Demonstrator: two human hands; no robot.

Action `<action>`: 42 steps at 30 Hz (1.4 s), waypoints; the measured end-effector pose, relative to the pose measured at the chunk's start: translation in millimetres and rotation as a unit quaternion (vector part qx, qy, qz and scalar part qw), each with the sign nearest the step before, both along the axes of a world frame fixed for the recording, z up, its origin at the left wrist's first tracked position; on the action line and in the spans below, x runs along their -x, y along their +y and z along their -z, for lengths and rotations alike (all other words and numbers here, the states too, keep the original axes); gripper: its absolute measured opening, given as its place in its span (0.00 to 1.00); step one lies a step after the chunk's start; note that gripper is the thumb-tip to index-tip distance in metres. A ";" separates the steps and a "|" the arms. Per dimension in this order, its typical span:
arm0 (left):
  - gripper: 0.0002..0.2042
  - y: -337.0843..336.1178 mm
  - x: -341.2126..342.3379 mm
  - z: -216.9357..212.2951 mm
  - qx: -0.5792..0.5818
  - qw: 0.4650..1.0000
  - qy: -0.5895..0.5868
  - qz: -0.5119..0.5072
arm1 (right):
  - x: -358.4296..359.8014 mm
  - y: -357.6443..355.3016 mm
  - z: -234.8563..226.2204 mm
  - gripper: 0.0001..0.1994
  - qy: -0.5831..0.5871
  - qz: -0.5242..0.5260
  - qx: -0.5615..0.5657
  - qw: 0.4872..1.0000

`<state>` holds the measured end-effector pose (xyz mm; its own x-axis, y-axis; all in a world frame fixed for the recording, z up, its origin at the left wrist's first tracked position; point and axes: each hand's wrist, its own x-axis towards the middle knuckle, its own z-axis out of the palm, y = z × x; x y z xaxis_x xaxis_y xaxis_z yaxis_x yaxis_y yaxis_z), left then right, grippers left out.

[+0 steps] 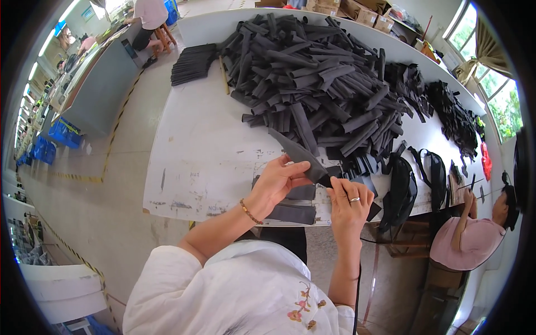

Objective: Assembling grey foam strips into black protective sleeves at a workbench.

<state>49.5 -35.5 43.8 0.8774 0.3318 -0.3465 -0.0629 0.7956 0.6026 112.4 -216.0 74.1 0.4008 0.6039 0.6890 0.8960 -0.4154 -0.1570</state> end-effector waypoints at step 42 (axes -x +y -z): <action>0.17 -28.5 13.0 7.1 -0.113 0.989 -0.092 -0.035 | 34.4 43.1 50.2 0.19 0.178 -0.103 -0.043 0.978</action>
